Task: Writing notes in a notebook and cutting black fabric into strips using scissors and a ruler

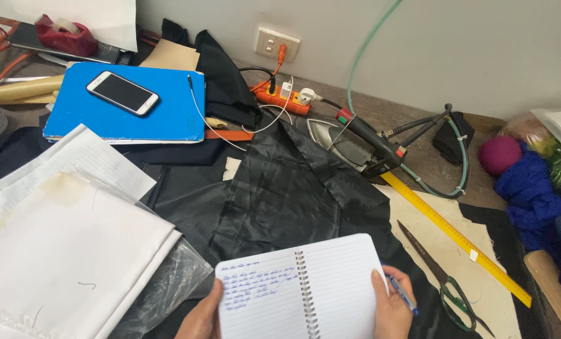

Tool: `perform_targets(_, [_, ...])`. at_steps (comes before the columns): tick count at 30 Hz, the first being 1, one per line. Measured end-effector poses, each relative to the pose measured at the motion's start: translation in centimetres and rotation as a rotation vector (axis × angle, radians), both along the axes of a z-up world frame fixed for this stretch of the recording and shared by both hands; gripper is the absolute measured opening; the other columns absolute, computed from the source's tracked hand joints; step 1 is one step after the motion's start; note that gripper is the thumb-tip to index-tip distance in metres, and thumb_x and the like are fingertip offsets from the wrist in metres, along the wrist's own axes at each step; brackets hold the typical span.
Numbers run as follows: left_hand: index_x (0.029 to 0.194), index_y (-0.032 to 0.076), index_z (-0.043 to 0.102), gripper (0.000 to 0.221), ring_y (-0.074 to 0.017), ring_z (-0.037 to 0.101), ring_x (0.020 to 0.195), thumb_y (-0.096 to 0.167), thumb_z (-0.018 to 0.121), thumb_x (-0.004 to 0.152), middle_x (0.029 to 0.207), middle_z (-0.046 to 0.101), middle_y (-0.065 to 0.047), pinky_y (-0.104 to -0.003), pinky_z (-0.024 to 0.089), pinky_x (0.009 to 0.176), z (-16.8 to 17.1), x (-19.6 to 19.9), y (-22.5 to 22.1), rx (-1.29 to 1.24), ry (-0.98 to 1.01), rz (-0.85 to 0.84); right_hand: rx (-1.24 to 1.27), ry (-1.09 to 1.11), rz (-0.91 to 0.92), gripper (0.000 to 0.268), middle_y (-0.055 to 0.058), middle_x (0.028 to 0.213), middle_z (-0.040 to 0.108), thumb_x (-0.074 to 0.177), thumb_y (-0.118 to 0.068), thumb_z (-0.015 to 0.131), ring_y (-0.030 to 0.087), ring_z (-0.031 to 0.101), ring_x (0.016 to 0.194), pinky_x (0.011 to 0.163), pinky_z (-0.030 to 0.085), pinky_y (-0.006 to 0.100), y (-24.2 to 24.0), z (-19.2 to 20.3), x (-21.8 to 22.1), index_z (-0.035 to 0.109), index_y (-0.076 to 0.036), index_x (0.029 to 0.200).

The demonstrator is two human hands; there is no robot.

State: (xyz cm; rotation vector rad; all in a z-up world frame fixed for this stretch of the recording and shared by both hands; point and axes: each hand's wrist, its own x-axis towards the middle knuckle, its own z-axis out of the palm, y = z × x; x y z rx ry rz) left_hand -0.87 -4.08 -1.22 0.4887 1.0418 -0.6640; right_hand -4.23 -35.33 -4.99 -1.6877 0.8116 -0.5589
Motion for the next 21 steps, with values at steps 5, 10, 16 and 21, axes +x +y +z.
perform_targets(5, [0.131, -0.007, 0.055, 0.053, -0.0452, 0.064, 0.091, 0.031, 0.043, 0.095, 0.118, 0.067, -0.033, -0.052, 0.053, 0.074, -2.5, -0.3, -0.3, -0.040, -0.129, -0.238, -0.169, 0.222, 0.056, 0.020, 0.008, 0.093, 0.061, 0.085, -0.019, 0.070, 0.018, 0.054, 0.084, 0.078, 0.047, 0.033, -1.5, 2.2, 2.7, 0.065, -0.004, 0.098])
perform_targets(10, [0.138, 0.004, 0.055, 0.052, -0.0317, 0.071, 0.086, 0.032, 0.043, 0.095, 0.119, 0.073, -0.018, -0.038, 0.059, 0.070, -9.6, -0.9, 0.1, 0.126, -0.225, -0.476, -0.291, 0.213, 0.169, 0.017, 0.007, 0.083, 0.061, 0.088, -0.024, 0.069, 0.015, 0.055, 0.078, 0.069, 0.044, 0.029, -3.1, -0.9, 3.5, 0.066, -0.010, 0.095])
perform_targets(16, [0.127, 0.005, 0.065, 0.041, -0.0250, 0.073, 0.076, 0.024, 0.041, 0.100, 0.099, 0.075, -0.014, -0.032, 0.059, 0.068, -7.3, -0.4, 1.0, 0.366, -0.315, -0.602, -0.454, 0.027, 0.211, 0.026, 0.008, 0.112, 0.069, 0.100, -0.022, 0.047, 0.022, 0.057, 0.114, 0.103, 0.039, 0.036, 1.6, -0.1, 3.9, 0.053, -0.005, 0.118])
perform_targets(21, [0.117, 0.004, 0.069, 0.036, -0.0242, 0.073, 0.066, 0.021, 0.043, 0.099, 0.094, 0.078, -0.014, -0.030, 0.059, 0.059, -7.9, -0.3, 1.0, 0.364, -0.396, -0.598, 0.167, 0.013, 0.280, 0.033, 0.011, 0.077, 0.065, 0.096, -0.017, 0.052, 0.014, 0.057, 0.065, 0.055, 0.048, 0.023, 5.2, -4.6, 2.8, 0.060, 0.002, 0.121])
